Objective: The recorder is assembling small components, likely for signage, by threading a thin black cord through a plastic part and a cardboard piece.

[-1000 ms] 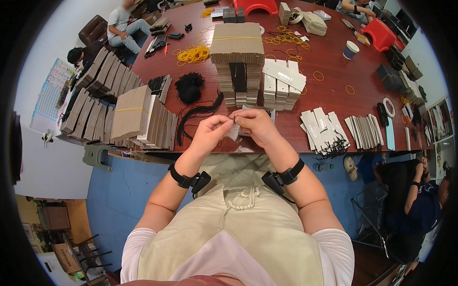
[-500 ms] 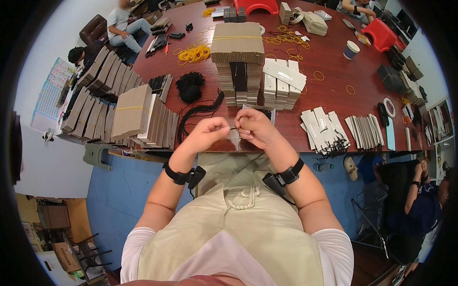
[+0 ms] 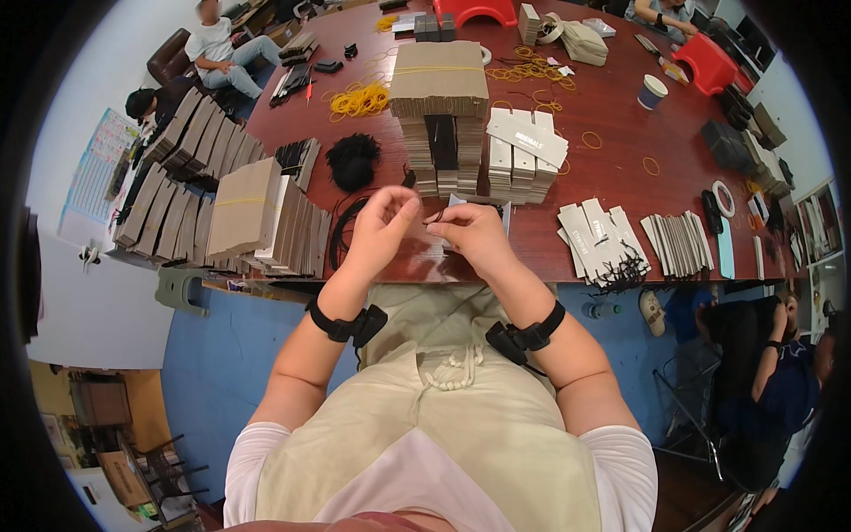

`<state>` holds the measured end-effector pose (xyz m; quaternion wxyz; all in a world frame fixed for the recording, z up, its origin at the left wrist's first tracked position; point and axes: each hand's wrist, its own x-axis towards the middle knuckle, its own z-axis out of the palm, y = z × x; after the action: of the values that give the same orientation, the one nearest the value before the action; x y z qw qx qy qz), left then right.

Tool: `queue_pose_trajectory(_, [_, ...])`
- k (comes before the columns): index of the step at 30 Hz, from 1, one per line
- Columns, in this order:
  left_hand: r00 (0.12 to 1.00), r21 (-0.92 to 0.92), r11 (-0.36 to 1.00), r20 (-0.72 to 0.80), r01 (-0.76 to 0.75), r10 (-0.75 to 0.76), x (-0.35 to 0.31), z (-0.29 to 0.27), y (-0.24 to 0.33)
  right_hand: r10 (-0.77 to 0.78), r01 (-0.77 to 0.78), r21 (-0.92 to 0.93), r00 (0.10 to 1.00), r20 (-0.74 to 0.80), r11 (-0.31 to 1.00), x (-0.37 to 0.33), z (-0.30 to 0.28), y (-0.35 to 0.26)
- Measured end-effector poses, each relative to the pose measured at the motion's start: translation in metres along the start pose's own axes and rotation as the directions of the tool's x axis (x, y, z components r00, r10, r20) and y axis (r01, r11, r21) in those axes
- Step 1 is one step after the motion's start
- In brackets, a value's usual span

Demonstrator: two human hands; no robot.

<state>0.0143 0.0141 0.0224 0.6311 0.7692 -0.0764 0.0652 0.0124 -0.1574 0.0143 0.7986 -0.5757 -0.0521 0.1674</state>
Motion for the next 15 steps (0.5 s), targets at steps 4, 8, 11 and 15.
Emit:
queue_pose_trajectory(4, [0.98, -0.206, 0.967, 0.159, 0.153, -0.121, -0.012, 0.007, 0.0, -0.043, 0.037, -0.062, 0.994, -0.1, 0.997, 0.0, -0.002, 0.001])
queue_pose_trajectory(8, [0.986, 0.01, 0.995, 0.136, 0.097, -0.097, -0.015, 0.004, 0.0, -0.045, 0.042, -0.047, 0.997, -0.065, 0.998, 0.003, -0.004, 0.006])
queue_pose_trajectory(11, [0.957, 0.38, 0.88, 0.068, -0.285, 0.281, -0.014, 0.007, 0.002, 0.008, 0.003, 0.174, 0.998, -0.065, 0.985, 0.004, -0.002, 0.004])
queue_pose_trajectory(15, [0.836, 0.457, 0.726, 0.076, -0.514, 0.544, -0.014, 0.01, 0.002, 0.115, -0.122, 0.273, 0.992, 0.043, 0.954, 0.008, -0.009, 0.001])
